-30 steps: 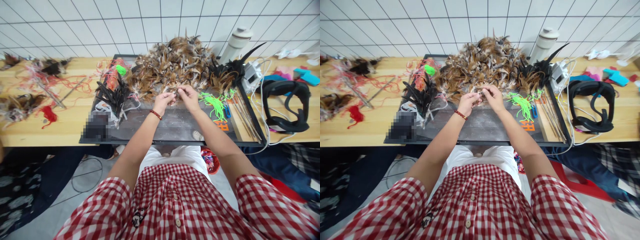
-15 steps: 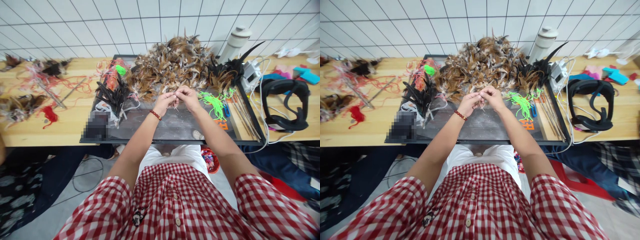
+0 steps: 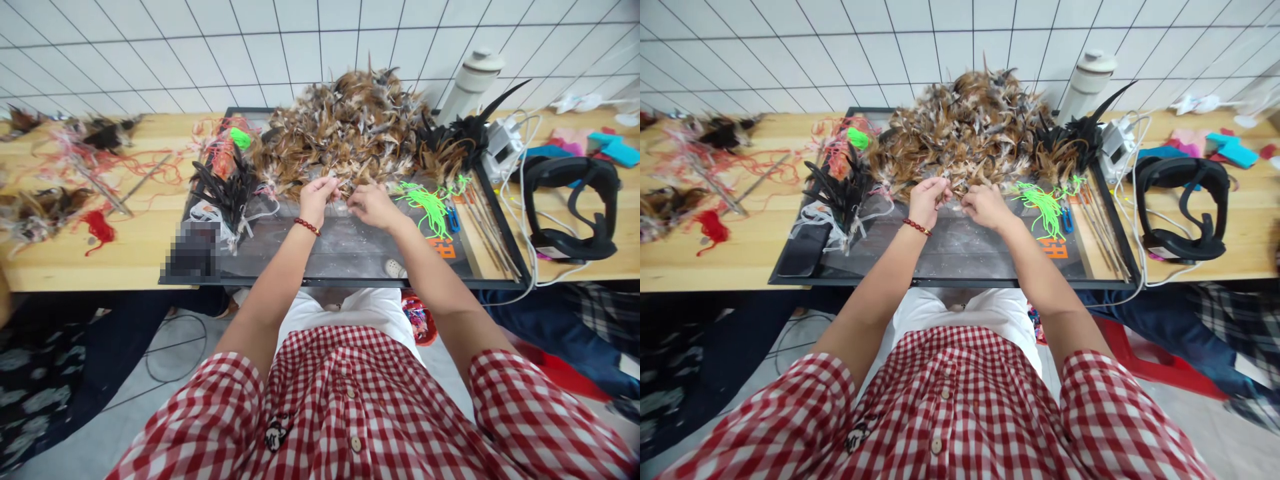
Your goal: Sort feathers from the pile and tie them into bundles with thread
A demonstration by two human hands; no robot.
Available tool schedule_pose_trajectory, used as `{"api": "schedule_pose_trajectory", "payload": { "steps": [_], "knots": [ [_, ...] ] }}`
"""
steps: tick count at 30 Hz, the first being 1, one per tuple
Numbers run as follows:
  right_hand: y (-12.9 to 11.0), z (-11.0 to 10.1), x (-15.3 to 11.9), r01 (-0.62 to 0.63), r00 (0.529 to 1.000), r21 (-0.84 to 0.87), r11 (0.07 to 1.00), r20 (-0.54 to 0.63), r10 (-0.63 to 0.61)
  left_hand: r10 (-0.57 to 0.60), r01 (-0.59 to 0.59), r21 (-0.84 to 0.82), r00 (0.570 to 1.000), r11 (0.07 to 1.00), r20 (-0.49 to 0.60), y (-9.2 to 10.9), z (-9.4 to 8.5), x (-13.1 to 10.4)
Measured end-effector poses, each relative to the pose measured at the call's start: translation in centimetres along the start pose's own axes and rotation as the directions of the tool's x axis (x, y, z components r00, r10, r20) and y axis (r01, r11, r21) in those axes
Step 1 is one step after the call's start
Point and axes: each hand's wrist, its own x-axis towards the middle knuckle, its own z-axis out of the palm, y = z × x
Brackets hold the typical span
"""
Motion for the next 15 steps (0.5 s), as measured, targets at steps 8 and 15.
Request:
{"api": "schedule_pose_trajectory", "payload": {
  "steps": [8,15],
  "knots": [
    [-0.3,1.3,1.2,-0.019,0.917,0.666,0.746,-0.286,0.279,0.024,-0.024,0.003,0.999,1.000,0.023,-1.2,0.3,0.4],
    [-1.6,2.2,1.7,-0.017,0.903,0.790,0.613,-0.250,0.348,0.040,-0.040,-0.006,0.999,0.999,0.025,-1.9,0.7,0.3]
  ]
}}
